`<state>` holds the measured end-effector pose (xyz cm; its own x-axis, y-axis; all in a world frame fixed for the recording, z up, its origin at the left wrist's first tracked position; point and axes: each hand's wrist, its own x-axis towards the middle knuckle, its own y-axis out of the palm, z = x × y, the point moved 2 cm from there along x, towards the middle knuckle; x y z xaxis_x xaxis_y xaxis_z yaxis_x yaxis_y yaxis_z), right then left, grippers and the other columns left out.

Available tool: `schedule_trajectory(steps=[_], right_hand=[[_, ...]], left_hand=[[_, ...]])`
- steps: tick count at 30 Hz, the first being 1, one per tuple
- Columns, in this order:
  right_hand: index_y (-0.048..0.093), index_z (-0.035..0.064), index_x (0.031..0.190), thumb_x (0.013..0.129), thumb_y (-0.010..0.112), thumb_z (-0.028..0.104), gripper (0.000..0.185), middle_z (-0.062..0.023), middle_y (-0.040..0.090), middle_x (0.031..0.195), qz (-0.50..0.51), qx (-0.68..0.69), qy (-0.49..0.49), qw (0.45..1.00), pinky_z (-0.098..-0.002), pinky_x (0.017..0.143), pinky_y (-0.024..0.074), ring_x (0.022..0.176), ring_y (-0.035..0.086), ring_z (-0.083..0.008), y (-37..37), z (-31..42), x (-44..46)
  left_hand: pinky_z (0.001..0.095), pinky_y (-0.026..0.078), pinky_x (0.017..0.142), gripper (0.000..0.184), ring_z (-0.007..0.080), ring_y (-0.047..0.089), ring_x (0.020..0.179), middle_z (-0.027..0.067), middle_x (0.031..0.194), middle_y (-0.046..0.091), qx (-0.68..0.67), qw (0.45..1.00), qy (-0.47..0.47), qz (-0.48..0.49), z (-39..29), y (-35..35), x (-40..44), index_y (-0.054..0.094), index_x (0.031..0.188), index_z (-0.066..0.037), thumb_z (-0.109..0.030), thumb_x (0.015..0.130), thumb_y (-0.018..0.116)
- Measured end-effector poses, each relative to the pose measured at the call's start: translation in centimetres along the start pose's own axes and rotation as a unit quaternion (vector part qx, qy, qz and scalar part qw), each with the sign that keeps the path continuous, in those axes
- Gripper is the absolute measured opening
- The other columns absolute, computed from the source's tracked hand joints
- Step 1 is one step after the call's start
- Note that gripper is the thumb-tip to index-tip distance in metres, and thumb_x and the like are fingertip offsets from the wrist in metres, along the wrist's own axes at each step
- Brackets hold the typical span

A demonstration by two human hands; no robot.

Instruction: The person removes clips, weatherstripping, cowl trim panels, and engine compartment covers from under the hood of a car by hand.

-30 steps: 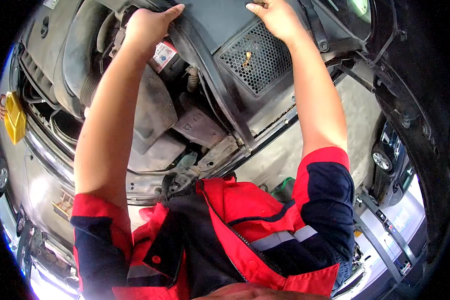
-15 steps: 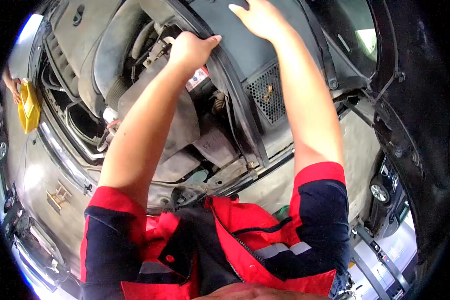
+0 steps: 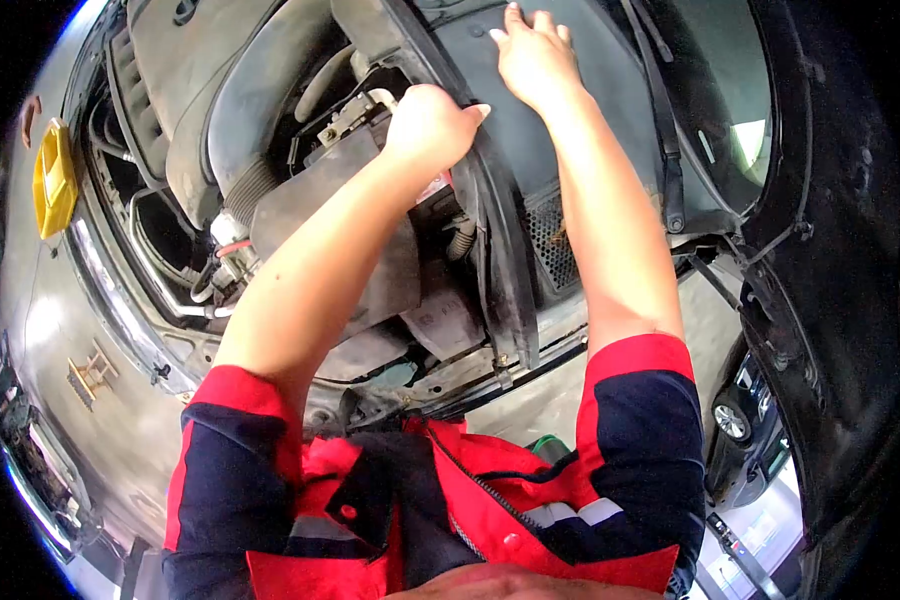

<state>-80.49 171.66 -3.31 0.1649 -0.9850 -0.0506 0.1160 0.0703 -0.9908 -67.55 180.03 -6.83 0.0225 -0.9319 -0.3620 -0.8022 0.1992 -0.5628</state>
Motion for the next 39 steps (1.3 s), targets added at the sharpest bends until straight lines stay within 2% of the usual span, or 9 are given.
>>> schedule_trajectory(steps=[2, 3, 4, 8, 10, 13, 21, 26, 39], right_hand=[[0.046, 0.0080, 0.145, 0.100, 0.050, 0.035, 0.053, -0.0220, 0.047, 0.143, -0.030, 0.043, 0.011, 0.999, -0.0479, 0.110, 0.0375, 0.135, 0.041, -0.0428, 0.7, -0.2, -0.4], [0.054, 0.0073, 0.139, 0.099, 0.051, 0.041, 0.052, -0.0139, 0.056, 0.133, -0.212, -0.074, -0.074, 0.972, -0.0444, 0.101, 0.0442, 0.117, 0.055, -0.0330, 5.1, -2.7, 0.9], [0.053, 0.0161, 0.142, 0.101, 0.044, 0.037, 0.047, -0.0126, 0.050, 0.141, -0.169, -0.022, -0.046, 0.984, -0.0503, 0.109, 0.0354, 0.128, 0.045, -0.0384, 5.2, -2.8, 1.0], [0.050, 0.0132, 0.144, 0.101, 0.043, 0.035, 0.049, -0.0154, 0.050, 0.138, -0.140, -0.006, -0.044, 0.989, -0.0503, 0.110, 0.0338, 0.127, 0.045, -0.0377, 4.6, -2.8, 0.9], [0.051, 0.0118, 0.143, 0.101, 0.045, 0.035, 0.049, -0.0159, 0.051, 0.137, -0.147, -0.030, -0.038, 0.988, -0.0502, 0.109, 0.0356, 0.126, 0.047, -0.0378, 4.6, -2.6, 0.8], [0.052, 0.0114, 0.142, 0.100, 0.046, 0.035, 0.048, -0.0160, 0.051, 0.137, -0.163, -0.019, -0.039, 0.986, -0.0508, 0.109, 0.0359, 0.126, 0.047, -0.0388, 5.1, -2.5, 0.9], [0.057, 0.0098, 0.135, 0.098, 0.050, 0.030, 0.043, -0.0152, 0.052, 0.136, -0.204, -0.057, -0.132, 0.968, -0.0513, 0.102, 0.0414, 0.122, 0.050, -0.0380, 3.3, -1.9, 0.4], [0.059, 0.0088, 0.132, 0.092, 0.056, 0.017, 0.041, -0.0119, 0.057, 0.130, -0.133, -0.087, -0.234, 0.959, -0.0456, 0.097, 0.0497, 0.114, 0.058, -0.0300, 3.5, -1.1, -1.5], [0.053, 0.0003, 0.137, 0.094, 0.052, 0.019, 0.047, -0.0189, 0.053, 0.134, 0.015, -0.024, -0.148, 0.989, -0.0428, 0.105, 0.0456, 0.125, 0.051, -0.0361, 0.8, 1.0, -0.3]], left_hand=[[0.0402, 0.055, 0.084, 0.051, 0.0379, 0.070, 0.091, 0.0269, 0.091, 0.070, 0.048, 0.999, -0.001, 0.003, -0.6, -0.1, 0.2, 0.071, 0.088, 0.010, -0.041, 0.082, 0.073], [0.0402, 0.055, 0.085, 0.051, 0.0379, 0.070, 0.093, 0.0277, 0.091, 0.070, 0.027, 1.000, 0.004, -0.003, -0.1, 0.0, 0.3, 0.071, 0.089, 0.010, -0.041, 0.083, 0.073], [0.0403, 0.054, 0.086, 0.051, 0.0378, 0.069, 0.094, 0.0280, 0.091, 0.070, 0.023, 1.000, -0.001, -0.006, -0.2, -0.3, 0.1, 0.071, 0.087, 0.010, -0.041, 0.083, 0.073], [0.0394, 0.051, 0.095, 0.064, 0.0405, 0.064, 0.109, 0.0332, 0.109, 0.064, -0.036, 0.999, 0.030, 0.019, 0.4, -0.2, -0.8, 0.062, 0.107, 0.018, -0.041, 0.084, 0.075], [0.0417, 0.044, 0.107, 0.095, 0.0478, 0.047, 0.129, 0.0389, 0.140, 0.042, 0.073, 0.974, 0.112, -0.183, -0.6, -0.1, -3.6, 0.035, 0.137, 0.018, -0.042, 0.078, 0.079], [0.0480, 0.034, 0.114, 0.096, 0.0448, 0.040, 0.138, 0.0335, 0.151, 0.033, 0.297, 0.922, 0.234, -0.081, -1.4, -0.7, -4.9, 0.037, 0.141, 0.015, -0.045, 0.078, 0.078], [0.0474, 0.032, 0.117, 0.097, 0.0462, 0.029, 0.144, 0.0330, 0.157, 0.019, 0.346, 0.922, 0.124, 0.124, -3.4, -0.2, -3.1, 0.032, 0.144, 0.016, -0.051, 0.084, 0.071], [0.0450, 0.030, 0.118, 0.097, 0.0489, 0.030, 0.143, 0.0363, 0.154, 0.024, 0.355, 0.913, 0.180, 0.087, -2.1, 0.8, -2.1, 0.034, 0.140, 0.020, -0.052, 0.085, 0.069], [0.0455, 0.033, 0.117, 0.100, 0.0445, 0.033, 0.142, 0.0317, 0.158, 0.019, 0.351, 0.915, 0.168, 0.107, -3.1, -0.9, -3.5, 0.029, 0.147, 0.013, -0.051, 0.082, 0.073]])
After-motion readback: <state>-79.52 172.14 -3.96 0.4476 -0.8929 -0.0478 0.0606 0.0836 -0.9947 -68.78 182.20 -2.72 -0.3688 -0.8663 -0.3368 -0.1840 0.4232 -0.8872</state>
